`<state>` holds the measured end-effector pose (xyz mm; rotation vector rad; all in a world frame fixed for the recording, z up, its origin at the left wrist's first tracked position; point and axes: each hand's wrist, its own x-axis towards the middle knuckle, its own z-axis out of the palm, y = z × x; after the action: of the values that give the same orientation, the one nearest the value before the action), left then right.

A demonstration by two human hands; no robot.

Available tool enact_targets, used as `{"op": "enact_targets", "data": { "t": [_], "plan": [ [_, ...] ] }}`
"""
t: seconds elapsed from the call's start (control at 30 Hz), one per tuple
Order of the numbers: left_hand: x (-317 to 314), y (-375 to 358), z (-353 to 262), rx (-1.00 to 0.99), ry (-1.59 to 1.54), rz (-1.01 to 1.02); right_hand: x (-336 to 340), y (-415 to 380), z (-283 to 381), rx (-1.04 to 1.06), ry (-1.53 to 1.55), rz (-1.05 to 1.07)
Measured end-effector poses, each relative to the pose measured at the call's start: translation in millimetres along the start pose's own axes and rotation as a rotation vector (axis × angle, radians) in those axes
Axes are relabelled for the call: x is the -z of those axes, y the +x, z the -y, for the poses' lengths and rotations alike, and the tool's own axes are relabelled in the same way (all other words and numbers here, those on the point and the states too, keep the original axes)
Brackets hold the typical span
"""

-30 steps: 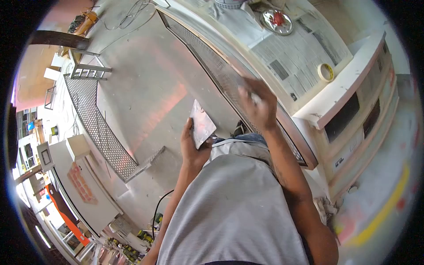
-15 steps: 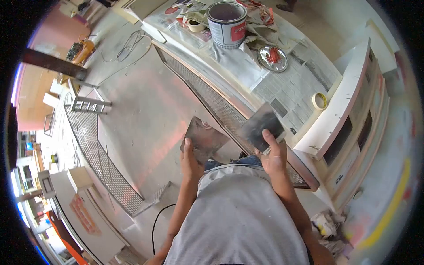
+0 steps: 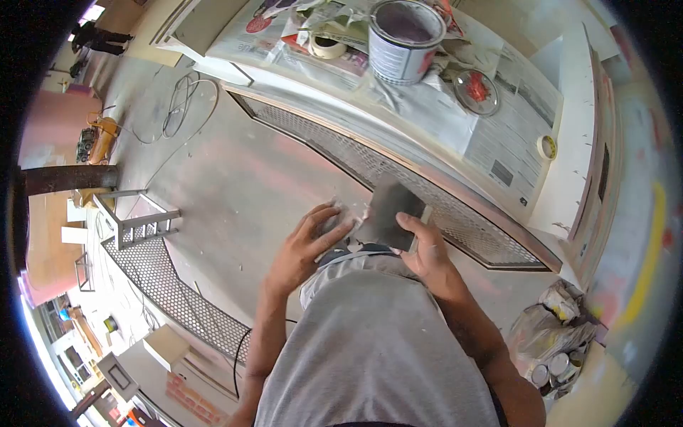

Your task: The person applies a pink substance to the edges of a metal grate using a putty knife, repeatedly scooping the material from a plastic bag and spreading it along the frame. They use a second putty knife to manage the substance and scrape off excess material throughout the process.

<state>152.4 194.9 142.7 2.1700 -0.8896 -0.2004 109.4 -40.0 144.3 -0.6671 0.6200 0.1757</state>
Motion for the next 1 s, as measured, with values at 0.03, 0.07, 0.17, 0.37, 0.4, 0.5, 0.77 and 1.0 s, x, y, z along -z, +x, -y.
{"op": "enact_targets", "data": {
  "t": [0.03, 0.07, 0.17, 0.37, 0.4, 0.5, 0.77, 1.0],
  "plan": [
    [11.4, -4.9, 16.0, -0.001, -0.005, 0.010, -9.6, 5.8, -4.3, 0.000, 0.006, -0.009],
    [21.2, -10.2, 31.5, 0.013, 0.017, 0.161, -13.6, 12.9, -6.1, 0.067, 0.042, 0.066],
    [33.5, -6.2, 66.4, 0.023, -0.176, 0.310, -14.6, 22.4, -11.5, 0.240, 0.012, 0.073],
    [56.3, 61.0, 50.7, 0.901, -1.970, -0.178, -81.7, 22.2, -18.4, 1.196, -1.146, 0.395],
    [59.0, 68.8, 55.5, 0.895, -1.955, -0.143, -86.9, 32.5, -24.0, 1.219, -1.141, 0.366],
    [76.3, 87.7, 63.7, 0.651, -1.770, 0.054, -81.4, 82.9, -37.8, 1.246, -1.282, 0.146],
    [104.9, 140.1, 110.1, 0.304, -1.385, -0.065, -81.2, 118.7, -25.0, 0.633, -0.274, -0.319],
    [145.1, 213.5, 165.6, -0.388, -0.690, 0.381, -182.3, 114.9, -5.8, 0.425, 0.286, -0.179]
  ]
}}
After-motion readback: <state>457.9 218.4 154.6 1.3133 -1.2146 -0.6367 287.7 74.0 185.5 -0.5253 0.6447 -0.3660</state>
